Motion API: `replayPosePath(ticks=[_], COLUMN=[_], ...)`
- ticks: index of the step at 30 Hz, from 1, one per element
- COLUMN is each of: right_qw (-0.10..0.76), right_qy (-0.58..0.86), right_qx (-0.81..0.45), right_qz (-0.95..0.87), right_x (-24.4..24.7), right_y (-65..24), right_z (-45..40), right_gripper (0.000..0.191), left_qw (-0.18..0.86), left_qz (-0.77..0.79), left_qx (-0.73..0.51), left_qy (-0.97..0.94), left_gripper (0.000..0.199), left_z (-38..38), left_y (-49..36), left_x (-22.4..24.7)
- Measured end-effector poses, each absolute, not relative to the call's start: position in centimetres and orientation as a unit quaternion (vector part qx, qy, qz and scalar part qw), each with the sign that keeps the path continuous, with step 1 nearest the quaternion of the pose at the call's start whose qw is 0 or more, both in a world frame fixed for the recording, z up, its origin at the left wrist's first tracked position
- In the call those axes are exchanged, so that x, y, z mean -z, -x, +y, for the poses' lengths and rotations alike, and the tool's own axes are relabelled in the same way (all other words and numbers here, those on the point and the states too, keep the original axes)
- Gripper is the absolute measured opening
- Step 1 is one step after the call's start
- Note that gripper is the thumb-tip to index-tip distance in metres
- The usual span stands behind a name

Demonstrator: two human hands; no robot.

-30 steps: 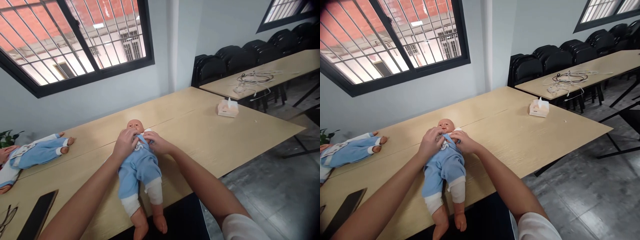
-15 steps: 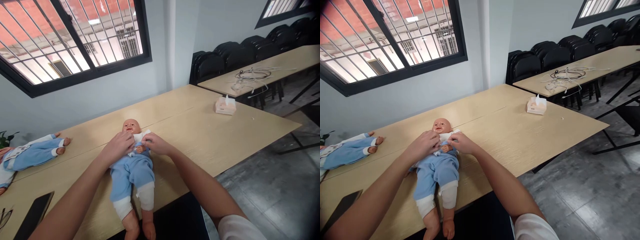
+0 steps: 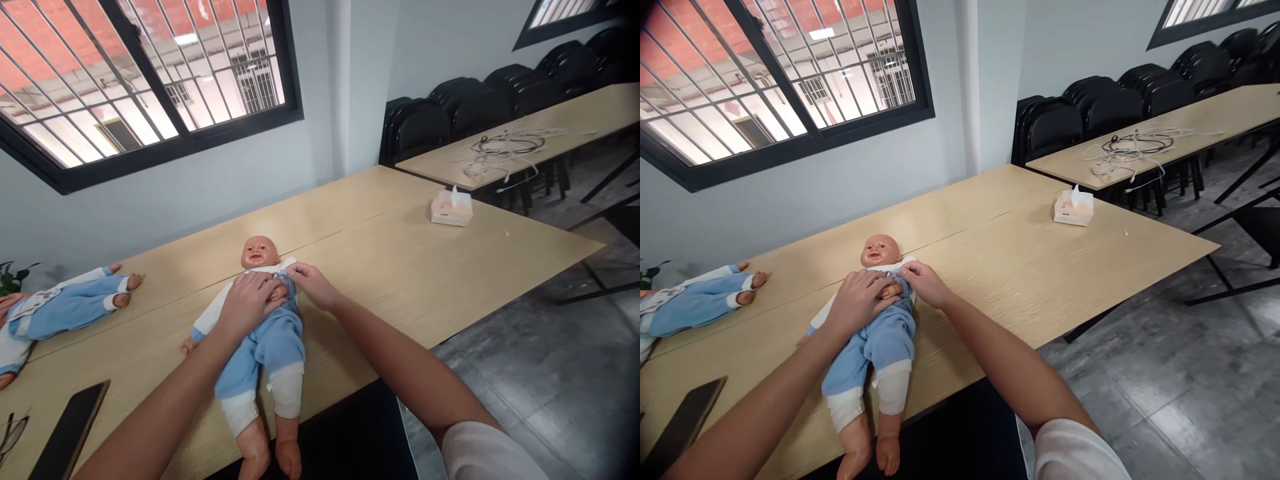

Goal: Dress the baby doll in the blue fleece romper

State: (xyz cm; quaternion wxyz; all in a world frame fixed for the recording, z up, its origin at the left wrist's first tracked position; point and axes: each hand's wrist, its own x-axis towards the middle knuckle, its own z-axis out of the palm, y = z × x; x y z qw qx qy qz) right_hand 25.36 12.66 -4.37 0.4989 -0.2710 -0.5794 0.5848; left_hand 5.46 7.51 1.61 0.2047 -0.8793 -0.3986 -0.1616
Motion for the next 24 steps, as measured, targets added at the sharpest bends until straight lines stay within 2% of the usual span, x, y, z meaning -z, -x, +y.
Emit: replayPosePath(ticks=[3, 11, 18, 24], right_qw=[0.473, 0.303, 0.356, 0.332], right_qy=[0.265, 0.248, 0.232, 0.249], right_qx=[-0.629, -0.687, -0.673, -0.707], right_qz=[-0.557, -0.612, -0.605, -0.572], right_x=[3.9, 2.5, 2.8, 3.2], right_y=[-26.3, -30.4, -29.9, -29.9], right_z=[13.1, 13.6, 13.8, 13.8], right_gripper=[0.034, 0.037, 0.041, 0.047], left_qw=[0.202, 0.164, 0.216, 0.215], left_qz=[-0.406, -0.392, -0.327, -0.275], left_qx=[0.209, 0.258, 0.255, 0.235], left_qy=[0.866, 0.867, 0.884, 0.907], left_gripper=[0.030, 0.030, 0.027, 0.013], left_z=[7.6, 7.2, 5.3, 3.8], left_y=[-5.1, -4.8, -5.9, -7.8], left_x=[-1.3, -2.4, -3.6, -3.7])
